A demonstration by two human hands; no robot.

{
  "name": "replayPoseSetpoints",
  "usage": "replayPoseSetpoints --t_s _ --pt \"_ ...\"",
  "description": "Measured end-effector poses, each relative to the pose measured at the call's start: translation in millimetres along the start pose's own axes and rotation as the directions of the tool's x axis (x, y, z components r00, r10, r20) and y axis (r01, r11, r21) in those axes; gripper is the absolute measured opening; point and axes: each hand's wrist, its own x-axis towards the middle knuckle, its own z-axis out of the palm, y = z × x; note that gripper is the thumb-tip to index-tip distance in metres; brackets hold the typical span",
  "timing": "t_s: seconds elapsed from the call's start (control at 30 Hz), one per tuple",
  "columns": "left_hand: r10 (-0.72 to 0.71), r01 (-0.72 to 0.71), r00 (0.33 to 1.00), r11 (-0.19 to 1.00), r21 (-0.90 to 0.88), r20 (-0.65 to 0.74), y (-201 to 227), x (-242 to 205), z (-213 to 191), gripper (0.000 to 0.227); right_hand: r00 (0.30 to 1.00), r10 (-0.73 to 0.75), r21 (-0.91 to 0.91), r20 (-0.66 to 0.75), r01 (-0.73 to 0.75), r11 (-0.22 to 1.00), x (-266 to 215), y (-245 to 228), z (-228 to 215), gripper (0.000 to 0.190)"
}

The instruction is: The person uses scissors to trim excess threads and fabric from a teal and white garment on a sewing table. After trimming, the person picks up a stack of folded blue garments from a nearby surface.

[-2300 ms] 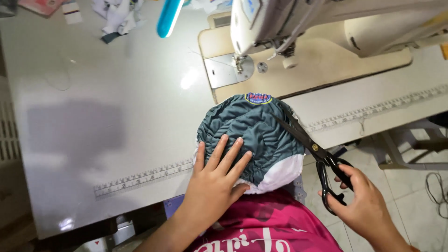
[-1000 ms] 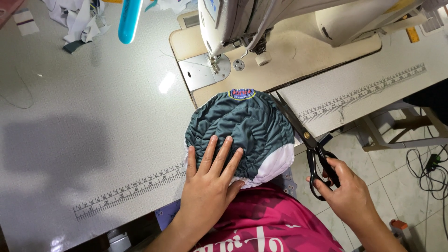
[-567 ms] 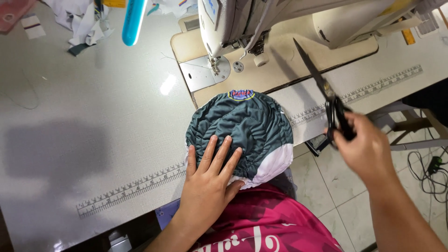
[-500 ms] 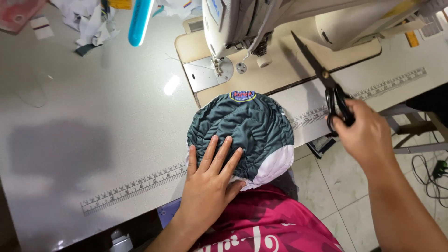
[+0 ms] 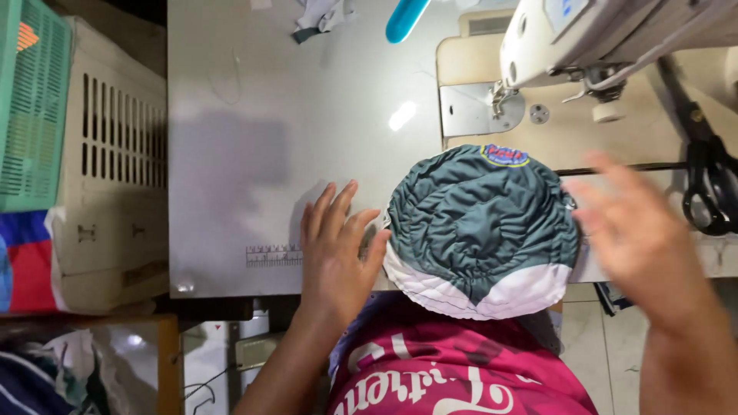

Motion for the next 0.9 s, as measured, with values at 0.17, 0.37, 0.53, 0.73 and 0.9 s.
replayPoseSetpoints --t_s 0.17,0.37,0.53,0.73,0.9 --pt "-0.079 0.079 0.996 0.997 -0.01 0.046 -3 9 8 0.014 0.967 0.035 0.112 0.251 -0.065 0.992 -6 -8 42 0.051" --pt "-0.105 0.108 0.992 0.994 0.031 -0.073 -13 18 10 0.02 0.992 0.025 0.084 0.126 -0.036 0.996 -16 -11 47 0.049" --pt "0.191 -0.199 0.98 0.961 -0.193 -0.063 23 16 16 0.019 0.982 -0.119 0.16 0.147 0.095 0.983 4 -30 42 0.047" --pt "0.304 -0.366 0.901 0.916 0.165 0.311 18 23 32 0.069 0.94 -0.124 0.08 0.317 0.104 0.991 12 -43 63 0.057" --pt "0.176 -0.216 0.962 0.959 0.186 0.207 22 33 15 0.059 0.943 0.056 0.111 0.327 -0.097 0.989 7 -64 59 0.059"
